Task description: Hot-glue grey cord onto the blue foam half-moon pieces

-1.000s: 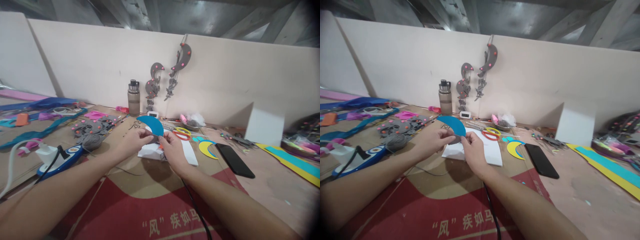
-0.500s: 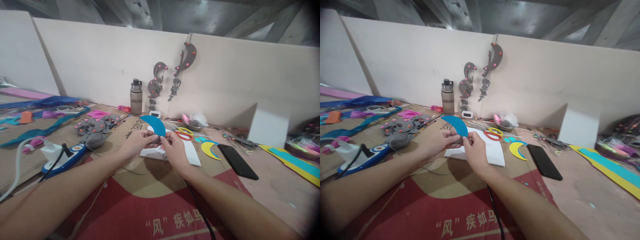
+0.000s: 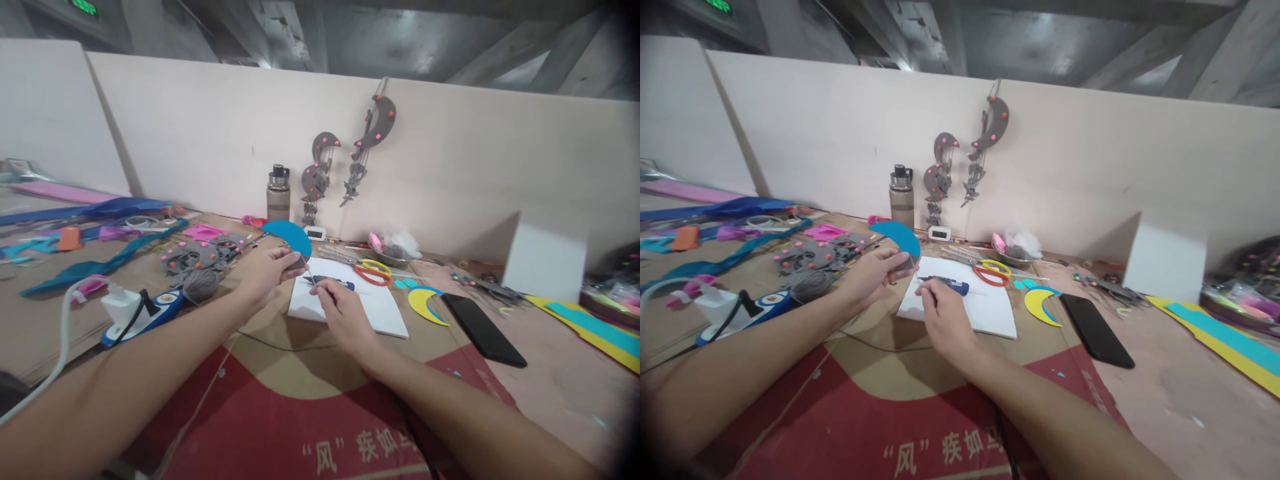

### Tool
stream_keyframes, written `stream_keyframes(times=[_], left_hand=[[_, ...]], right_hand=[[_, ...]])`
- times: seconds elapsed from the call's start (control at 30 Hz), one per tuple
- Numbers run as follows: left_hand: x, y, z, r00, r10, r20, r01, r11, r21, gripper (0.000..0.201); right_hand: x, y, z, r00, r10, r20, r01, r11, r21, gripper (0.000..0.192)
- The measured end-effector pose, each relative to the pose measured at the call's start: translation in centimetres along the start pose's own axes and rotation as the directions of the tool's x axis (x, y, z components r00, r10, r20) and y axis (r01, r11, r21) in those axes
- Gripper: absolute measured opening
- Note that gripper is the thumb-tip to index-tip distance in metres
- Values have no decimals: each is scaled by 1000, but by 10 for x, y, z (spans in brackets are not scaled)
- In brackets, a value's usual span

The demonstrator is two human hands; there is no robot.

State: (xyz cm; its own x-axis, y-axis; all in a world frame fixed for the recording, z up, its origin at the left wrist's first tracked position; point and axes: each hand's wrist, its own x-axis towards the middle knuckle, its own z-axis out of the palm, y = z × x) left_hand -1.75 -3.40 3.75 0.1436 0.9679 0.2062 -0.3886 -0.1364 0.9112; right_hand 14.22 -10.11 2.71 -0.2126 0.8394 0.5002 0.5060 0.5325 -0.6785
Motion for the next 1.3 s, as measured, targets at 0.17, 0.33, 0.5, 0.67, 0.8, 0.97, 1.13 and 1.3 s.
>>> stream_keyframes(times=[0.17,0.33,0.5,0.67,0.8,0.97,1.13,1.3], left_hand=[[10,3,-11,995,26,-99,-33,997,-64,21],[16,5,-18,993,69,-92,-80,989,-127,24],[16,7,-20,986,136,-101,-147,983,-108,26],[15,8,-17,976,189,-110,-198,977,-80,28],[12,7,-15,975,206,-79,-210,976,-51,28],[12,6,-15,973,218,-72,-221,975,-31,25],[14,1,-18,972,227,-64,-227,974,18,22],[15,-5,-18,976,198,-89,-191,978,88,21]], right_hand=[[-12,-17,2,899,-313,306,399,873,-280,25],[-4,-27,-15,929,-334,159,366,887,-279,25],[19,-13,-43,1000,22,-6,-22,857,-515,26],[13,13,-40,934,358,14,-218,598,-771,47],[7,33,-29,922,386,23,-240,617,-749,31],[17,44,-37,891,454,-18,-384,732,-563,15],[20,24,-39,929,301,-216,-343,918,-197,20],[10,-4,-21,974,171,-147,-131,960,247,26]])
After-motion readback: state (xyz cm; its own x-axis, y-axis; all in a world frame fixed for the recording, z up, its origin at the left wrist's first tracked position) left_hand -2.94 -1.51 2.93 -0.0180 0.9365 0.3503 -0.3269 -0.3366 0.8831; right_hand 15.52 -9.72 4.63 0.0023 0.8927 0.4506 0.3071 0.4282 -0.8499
